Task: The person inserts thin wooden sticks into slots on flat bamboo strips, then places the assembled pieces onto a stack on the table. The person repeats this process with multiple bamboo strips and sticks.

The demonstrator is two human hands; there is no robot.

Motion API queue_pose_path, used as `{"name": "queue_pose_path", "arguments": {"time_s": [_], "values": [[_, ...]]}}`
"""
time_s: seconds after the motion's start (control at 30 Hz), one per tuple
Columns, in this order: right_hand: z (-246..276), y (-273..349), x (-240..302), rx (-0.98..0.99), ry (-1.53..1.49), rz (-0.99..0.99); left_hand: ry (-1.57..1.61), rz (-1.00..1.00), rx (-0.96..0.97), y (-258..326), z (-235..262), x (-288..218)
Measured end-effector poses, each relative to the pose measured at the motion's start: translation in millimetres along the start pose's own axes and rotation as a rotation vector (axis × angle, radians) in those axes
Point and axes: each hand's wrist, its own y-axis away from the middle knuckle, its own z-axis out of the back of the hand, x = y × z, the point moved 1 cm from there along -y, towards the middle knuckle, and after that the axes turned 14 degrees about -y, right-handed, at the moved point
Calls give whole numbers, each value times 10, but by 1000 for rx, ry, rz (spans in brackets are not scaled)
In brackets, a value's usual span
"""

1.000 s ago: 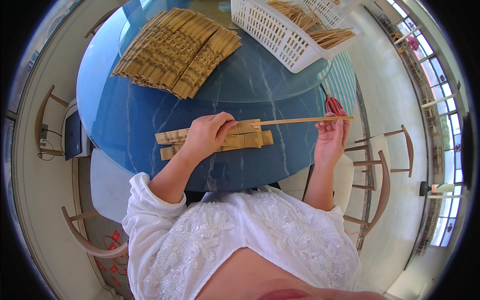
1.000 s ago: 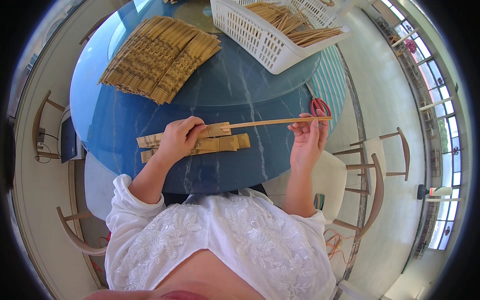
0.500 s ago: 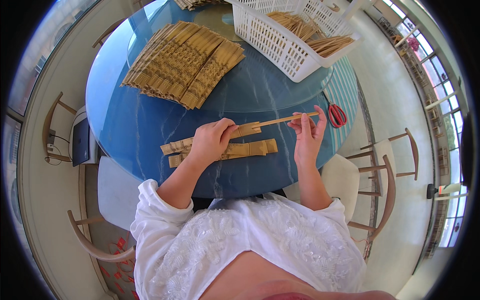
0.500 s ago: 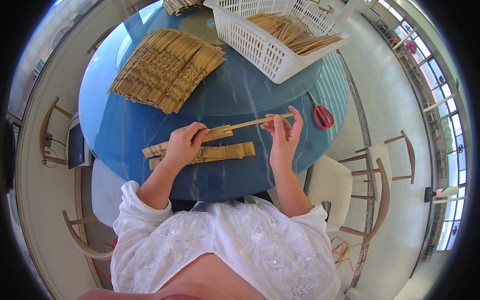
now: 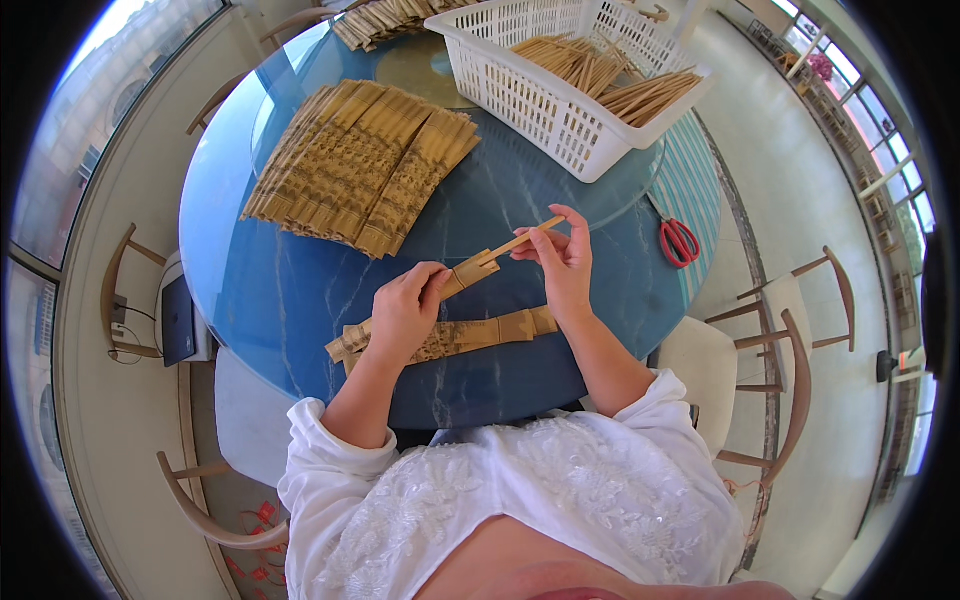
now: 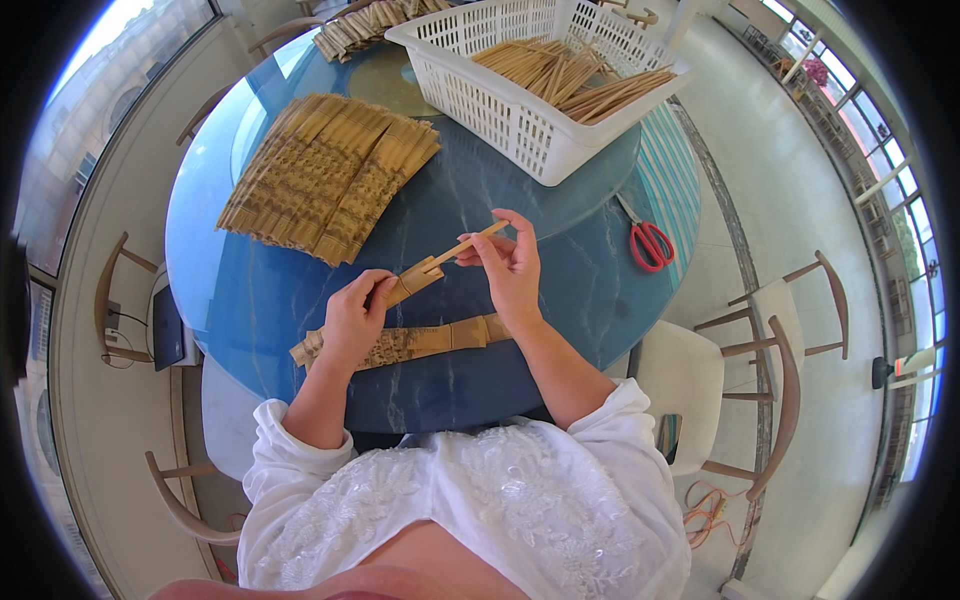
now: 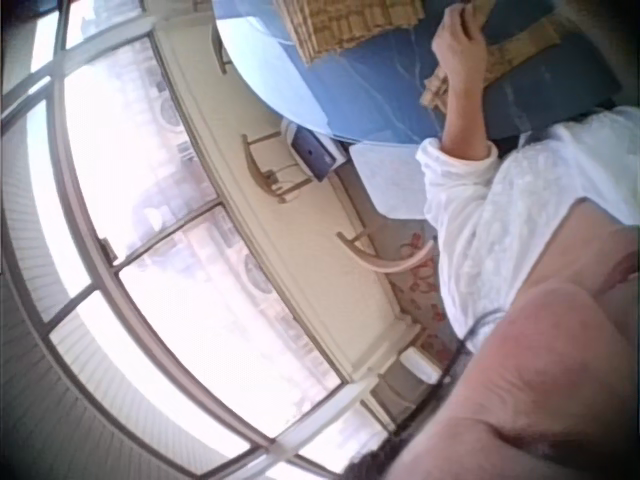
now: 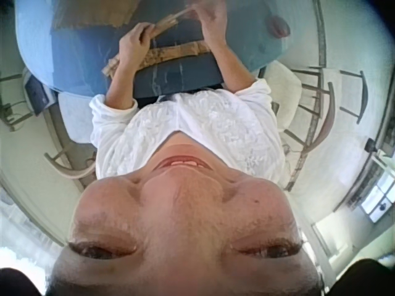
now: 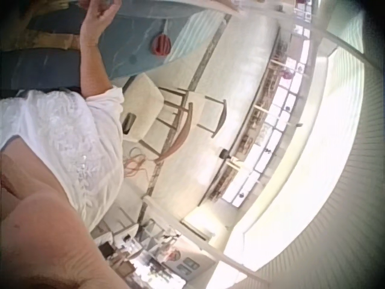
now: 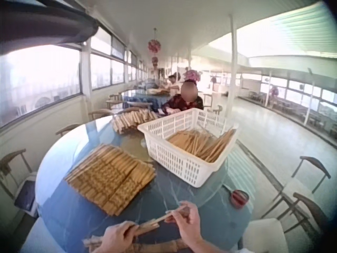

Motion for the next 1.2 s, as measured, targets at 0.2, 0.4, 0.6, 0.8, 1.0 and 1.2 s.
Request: {"name": "queue_pose_path", "arguments": {"time_s": [0.2,0.4,0.6,0.8,1.0,1.2], "values": [[271,-139,188,-216,-111,175,89,173,193,-75,76,174],[422,-236,352,-321,-166,331,244,389,285,-126,241,416],[501,-279,354,-333,-203,348,533,465,542,-132,262,345],[598,-332,412,-417,-230,448,638,539,450,-162,277,382],[705,-395,397,-416,-266,472,818,575,348,-153,221,416],[683,-387,367,-403,-250,430,824,577,285,-170,150,466]]}}
